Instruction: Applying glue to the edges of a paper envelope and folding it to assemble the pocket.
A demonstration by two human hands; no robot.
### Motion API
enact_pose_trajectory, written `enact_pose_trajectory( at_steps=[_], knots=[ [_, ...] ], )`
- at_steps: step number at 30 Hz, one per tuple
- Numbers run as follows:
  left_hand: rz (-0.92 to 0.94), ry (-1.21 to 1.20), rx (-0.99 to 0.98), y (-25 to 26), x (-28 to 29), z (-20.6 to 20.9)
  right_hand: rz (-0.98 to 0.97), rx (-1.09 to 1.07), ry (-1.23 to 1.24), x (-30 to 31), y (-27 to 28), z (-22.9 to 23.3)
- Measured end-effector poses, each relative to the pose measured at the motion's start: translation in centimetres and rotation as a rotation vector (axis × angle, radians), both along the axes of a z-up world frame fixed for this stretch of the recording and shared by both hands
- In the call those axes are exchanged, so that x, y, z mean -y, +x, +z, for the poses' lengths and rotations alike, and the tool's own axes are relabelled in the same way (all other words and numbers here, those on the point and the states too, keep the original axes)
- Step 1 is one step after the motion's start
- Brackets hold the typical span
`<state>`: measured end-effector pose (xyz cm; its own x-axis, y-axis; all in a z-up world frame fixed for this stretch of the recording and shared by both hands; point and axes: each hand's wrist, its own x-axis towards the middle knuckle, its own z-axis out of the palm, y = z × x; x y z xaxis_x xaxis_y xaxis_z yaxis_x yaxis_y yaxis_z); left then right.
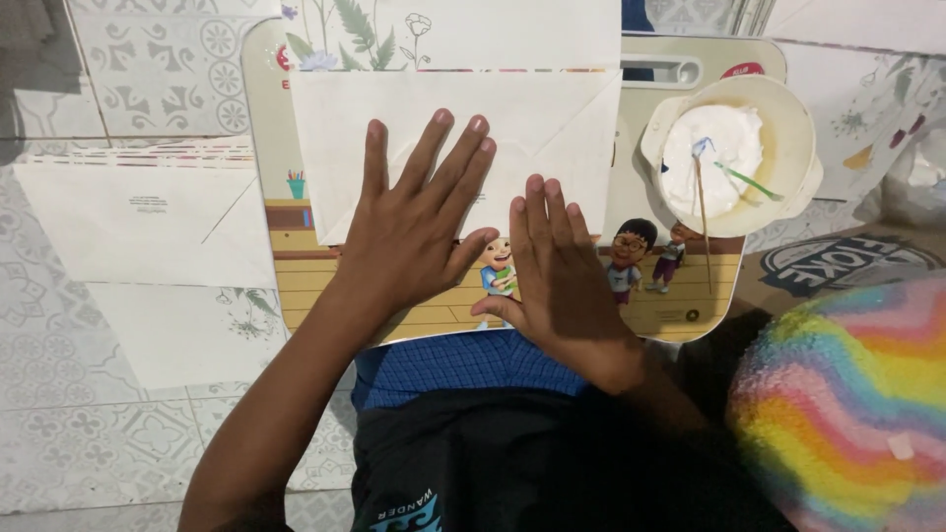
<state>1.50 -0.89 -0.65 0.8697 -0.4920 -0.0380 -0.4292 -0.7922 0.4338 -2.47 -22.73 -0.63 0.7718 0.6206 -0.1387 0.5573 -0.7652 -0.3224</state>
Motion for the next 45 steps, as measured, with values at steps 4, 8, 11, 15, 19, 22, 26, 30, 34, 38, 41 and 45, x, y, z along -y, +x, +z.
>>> enact_pose_trajectory(
  at_steps=[4,8,11,15,19,22,26,30,34,38,41,45],
  knots=[
    [-0.006,-0.005,0.022,0.2,0.0,0.2,-0.024,0.012,-0.042,1.4,0.0,-0.3],
    [0.000,0.011,0.003,0.0,0.1,0.1,-0.026,0.089,-0.164,2.3,-0.3,0.5],
    [0.007,0.013,-0.009,0.0,0.0,0.1,-0.050,0.144,-0.241,2.3,-0.7,0.7],
    [0.008,0.024,-0.009,-0.1,0.1,0.3,-0.091,0.155,-0.332,2.2,-1.4,1.0],
    [0.012,0.009,-0.023,-0.1,0.2,-0.2,-0.086,0.178,-0.436,1.9,-1.7,1.4],
    [0.022,0.005,-0.025,-0.1,0.3,-0.2,-0.075,0.212,-0.466,0.9,-1.7,1.8],
    [0.030,-0.014,-0.016,-0.1,0.3,0.0,-0.018,-0.041,-0.089,-0.6,-2.2,0.8],
    [0.020,-0.014,0.010,-0.1,0.2,-0.3,-0.063,-0.048,-0.053,-0.7,-2.3,0.9],
    [0.027,-0.007,-0.007,0.1,0.2,-0.1,-0.074,-0.032,-0.105,0.3,-2.7,1.0],
    [0.025,0.008,-0.015,-0.1,0.1,-0.2,-0.082,0.051,-0.251,1.3,-3.4,1.1],
    [0.021,0.016,0.000,0.0,0.1,-0.2,-0.068,0.108,-0.333,1.7,-3.3,1.1],
    [0.005,0.034,-0.014,0.0,0.2,0.0,-0.081,0.109,-0.295,1.3,-2.9,2.4]
  ],
)
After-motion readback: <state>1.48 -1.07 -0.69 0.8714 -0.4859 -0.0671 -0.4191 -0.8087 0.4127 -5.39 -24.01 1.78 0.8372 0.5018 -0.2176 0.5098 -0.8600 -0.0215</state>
